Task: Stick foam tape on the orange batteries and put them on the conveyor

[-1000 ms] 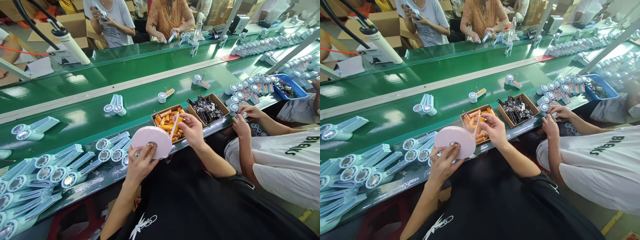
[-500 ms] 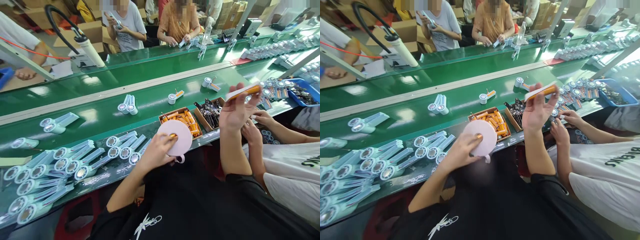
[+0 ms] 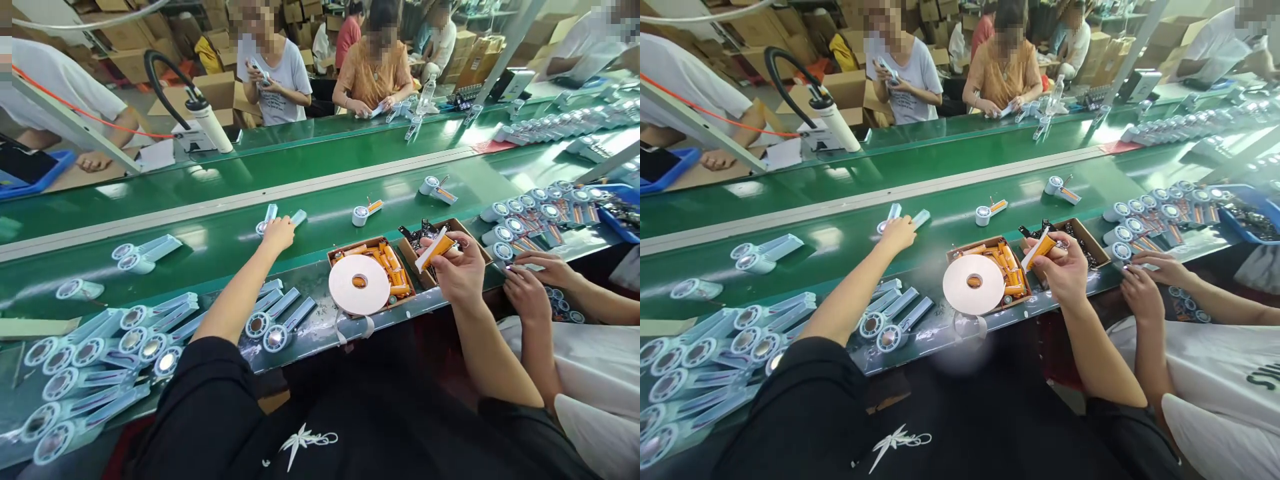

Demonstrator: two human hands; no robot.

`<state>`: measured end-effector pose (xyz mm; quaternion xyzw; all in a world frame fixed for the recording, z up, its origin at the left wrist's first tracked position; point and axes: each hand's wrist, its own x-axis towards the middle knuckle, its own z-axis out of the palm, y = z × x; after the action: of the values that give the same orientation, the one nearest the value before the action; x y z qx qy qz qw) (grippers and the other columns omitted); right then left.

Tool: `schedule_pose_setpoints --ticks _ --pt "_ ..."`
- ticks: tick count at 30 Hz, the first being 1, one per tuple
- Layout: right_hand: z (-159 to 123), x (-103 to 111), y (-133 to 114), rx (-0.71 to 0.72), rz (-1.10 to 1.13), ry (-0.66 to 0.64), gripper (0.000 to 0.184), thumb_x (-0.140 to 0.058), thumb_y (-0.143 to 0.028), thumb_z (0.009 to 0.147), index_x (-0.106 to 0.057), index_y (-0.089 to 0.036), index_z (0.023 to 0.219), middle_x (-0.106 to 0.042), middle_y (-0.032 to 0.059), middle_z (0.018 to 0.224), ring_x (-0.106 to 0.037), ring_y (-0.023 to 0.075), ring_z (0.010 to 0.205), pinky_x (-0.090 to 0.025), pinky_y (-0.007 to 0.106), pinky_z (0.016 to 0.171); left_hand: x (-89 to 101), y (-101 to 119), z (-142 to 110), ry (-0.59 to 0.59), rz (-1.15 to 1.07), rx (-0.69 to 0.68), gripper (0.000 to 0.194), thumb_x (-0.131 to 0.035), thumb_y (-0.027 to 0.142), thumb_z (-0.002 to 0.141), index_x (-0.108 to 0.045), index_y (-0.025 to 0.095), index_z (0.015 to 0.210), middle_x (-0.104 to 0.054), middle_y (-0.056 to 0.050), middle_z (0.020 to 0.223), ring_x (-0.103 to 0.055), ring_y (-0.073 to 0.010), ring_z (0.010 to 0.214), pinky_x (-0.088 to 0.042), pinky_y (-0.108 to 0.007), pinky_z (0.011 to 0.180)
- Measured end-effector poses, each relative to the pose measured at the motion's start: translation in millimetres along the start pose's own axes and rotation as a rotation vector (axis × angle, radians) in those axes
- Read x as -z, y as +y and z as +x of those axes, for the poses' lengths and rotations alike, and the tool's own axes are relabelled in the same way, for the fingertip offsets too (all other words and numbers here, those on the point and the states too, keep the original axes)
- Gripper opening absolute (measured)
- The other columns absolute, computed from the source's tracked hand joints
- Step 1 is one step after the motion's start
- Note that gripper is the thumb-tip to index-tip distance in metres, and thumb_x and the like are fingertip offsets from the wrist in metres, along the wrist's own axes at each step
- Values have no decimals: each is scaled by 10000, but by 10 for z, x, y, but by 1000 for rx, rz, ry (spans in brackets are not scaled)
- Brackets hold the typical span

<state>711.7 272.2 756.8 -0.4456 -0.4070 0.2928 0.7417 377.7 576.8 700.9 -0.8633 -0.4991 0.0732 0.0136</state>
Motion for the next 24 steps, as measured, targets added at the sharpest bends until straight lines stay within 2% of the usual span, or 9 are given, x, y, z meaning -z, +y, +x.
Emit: schedule_pose_setpoints --ticks 2,5,9,13,17,20,24 --pt "177 -124 -5 28 -17 -52 515 -954 -308 714 -638 -301 1120 -824 -13 939 -825 245 892 -698 361 775 -36 -33 -22 -15 -1 -77 408 -607 197 910 -743 204 1295 -520 -176 1534 -518 -378 1329 -446 -488 1097" --pt "554 -509 152 8 -27 -226 514 -936 -343 715 -646 -281 1135 -819 -3 952 -818 234 893 -682 366 783 -55 -40 7 -34 -2 -127 441 -641 143 868 -758 219 1286 -492 -177 1562 -505 -400 1338 -485 -499 1072" --pt "1123 -1168 671 -64 -170 -484 506 -897 -415 718 -663 -226 1126 -805 -12 840 -770 176 756 -616 307 731 -38 -47 108 -59 -26 -191 456 -613 68 855 -779 263 1232 -606 -123 1454 -525 -347 1308 -511 -451 1043" --pt "1525 -1645 1252 -82 -470 -606 415 -832 -410 779 -673 -196 1098 -787 -34 755 -643 117 608 -500 250 663 -58 -23 163 -67 -58 -225 441 -598 41 829 -798 257 1157 -628 -92 1442 -512 -316 1328 -481 -420 1074" --pt "1655 -1873 1651 -80 -758 -763 354 -776 -388 838 -665 -194 1113 -809 -19 831 -640 121 639 -456 240 669 -80 62 270 -88 -106 -153 271 -656 150 839 -816 207 1049 -698 -135 1314 -547 -363 1289 -492 -430 1024" --pt "1629 -1948 1820 -49 -888 -857 334 -746 -382 880 -658 -203 1148 -815 -10 875 -684 136 719 -457 235 702 -43 80 368 -114 -174 -105 196 -675 298 888 -819 250 1013 -763 -103 1147 -639 -323 1169 -512 -382 958" --pt "1566 -1966 1913 -5 -992 -947 320 -724 -350 923 -653 -215 1204 -813 -4 884 -712 155 792 -467 238 755 -3 57 421 -94 -255 -49 229 -643 375 936 -785 277 1087 -773 -77 1166 -686 -282 1110 -503 -345 950"
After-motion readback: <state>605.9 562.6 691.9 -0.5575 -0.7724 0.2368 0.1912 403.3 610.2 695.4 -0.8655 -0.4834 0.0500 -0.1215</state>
